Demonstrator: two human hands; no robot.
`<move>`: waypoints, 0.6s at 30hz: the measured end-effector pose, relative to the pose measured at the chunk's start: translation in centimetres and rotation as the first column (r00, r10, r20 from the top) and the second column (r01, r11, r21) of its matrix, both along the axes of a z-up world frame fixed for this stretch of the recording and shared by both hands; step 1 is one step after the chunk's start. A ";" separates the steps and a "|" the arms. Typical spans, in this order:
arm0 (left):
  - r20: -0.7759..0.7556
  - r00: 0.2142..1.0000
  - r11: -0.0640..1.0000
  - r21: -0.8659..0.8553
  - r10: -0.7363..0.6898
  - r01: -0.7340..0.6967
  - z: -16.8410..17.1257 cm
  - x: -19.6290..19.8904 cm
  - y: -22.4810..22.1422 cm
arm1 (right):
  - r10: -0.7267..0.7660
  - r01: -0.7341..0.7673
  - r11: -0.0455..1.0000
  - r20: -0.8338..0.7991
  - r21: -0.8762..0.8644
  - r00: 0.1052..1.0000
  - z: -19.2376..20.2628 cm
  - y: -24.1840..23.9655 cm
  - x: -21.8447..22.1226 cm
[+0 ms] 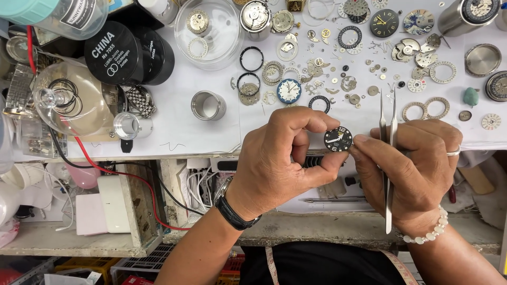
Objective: Repairing a watch movement by adjusting tiny internal components using tweezers on a specialized workbench.
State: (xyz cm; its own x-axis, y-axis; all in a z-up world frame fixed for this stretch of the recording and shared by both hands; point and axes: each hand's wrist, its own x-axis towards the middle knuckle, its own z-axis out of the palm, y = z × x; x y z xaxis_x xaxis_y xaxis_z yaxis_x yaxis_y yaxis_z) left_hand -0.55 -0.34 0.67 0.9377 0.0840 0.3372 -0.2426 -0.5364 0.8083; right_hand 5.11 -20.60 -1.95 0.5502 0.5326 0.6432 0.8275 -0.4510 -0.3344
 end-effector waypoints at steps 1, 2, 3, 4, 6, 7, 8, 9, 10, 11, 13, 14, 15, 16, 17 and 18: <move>-0.015 1.000 1.000 -0.011 -0.012 0.012 0.1 0.0 0.0 | -0.002 0.002 1.000 0.009 0.005 1.000 0.0 0.1 0.1; -0.030 0.999 0.999 -0.023 -0.024 0.023 0.1 0.0 0.1 | -0.005 0.004 1.000 0.018 0.010 1.000 -0.1 0.1 0.1; -0.031 0.999 0.999 -0.023 -0.024 0.023 0.2 0.1 0.0 | -0.004 0.004 1.000 0.017 0.010 1.000 -0.1 0.1 0.1; -0.022 1.000 1.000 -0.013 -0.011 0.011 0.3 0.1 0.0 | -0.015 0.015 1.000 0.016 -0.003 1.000 -0.2 0.0 0.0; -0.011 1.000 1.000 -0.004 -0.001 0.001 0.5 0.3 -0.1 | -0.027 0.027 0.999 0.016 -0.017 1.000 -0.4 0.0 0.0; -0.017 1.000 1.000 0.013 0.002 -0.002 0.6 0.3 -0.1 | -0.033 0.033 0.999 0.023 -0.007 0.999 -0.5 0.0 0.0; -0.022 1.000 1.000 0.029 0.004 -0.004 0.6 0.3 -0.1 | -0.039 0.039 0.999 0.031 0.002 0.999 -0.6 0.0 0.0; -0.022 1.000 1.000 0.030 0.004 -0.003 0.6 0.4 -0.1 | -0.039 0.039 0.999 0.030 0.002 0.999 -0.5 0.0 0.0; -0.022 1.000 0.999 0.037 -0.005 0.006 0.6 0.4 -0.1 | -0.038 0.038 0.999 0.029 -0.004 0.999 -0.5 0.0 0.0; -0.023 1.000 0.999 0.043 -0.013 0.014 0.6 0.5 -0.1 | -0.037 0.037 0.999 0.027 -0.011 0.999 -0.4 0.0 0.0; -0.030 1.000 0.998 0.059 -0.007 0.009 0.6 0.5 -0.1 | -0.049 0.049 0.998 0.023 -0.027 0.999 -0.4 -0.2 -0.1; -0.035 0.999 0.997 0.074 -0.001 0.003 0.6 0.5 -0.1 | -0.060 0.061 0.997 0.020 -0.043 0.998 -0.4 -0.2 -0.2; -0.035 0.999 0.997 0.074 -0.001 0.004 0.6 0.5 -0.1 | -0.061 0.062 0.997 0.020 -0.043 0.998 -0.4 -0.2 -0.2; -0.065 0.998 0.996 0.085 -0.010 0.015 0.5 0.5 -0.1 | -0.047 0.048 0.999 0.021 -0.024 0.999 -0.4 -0.2 -0.2; -0.095 0.995 0.995 0.095 -0.019 0.028 0.5 0.5 -0.1 | -0.034 0.034 0.999 0.022 -0.005 0.999 -0.4 -0.2 -0.2; -0.096 0.995 0.995 0.095 -0.020 0.029 0.4 0.5 -0.2 | -0.035 0.035 0.999 0.021 -0.005 0.999 -0.4 -0.4 -0.3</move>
State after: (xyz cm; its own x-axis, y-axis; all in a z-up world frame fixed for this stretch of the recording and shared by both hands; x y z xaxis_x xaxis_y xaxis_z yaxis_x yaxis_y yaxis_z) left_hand -0.06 -0.50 1.05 0.9671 0.0327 0.2522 -0.1812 -0.6073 0.7735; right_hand 4.79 -21.05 -2.33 0.5546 0.5170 0.6520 0.8182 -0.4813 -0.3145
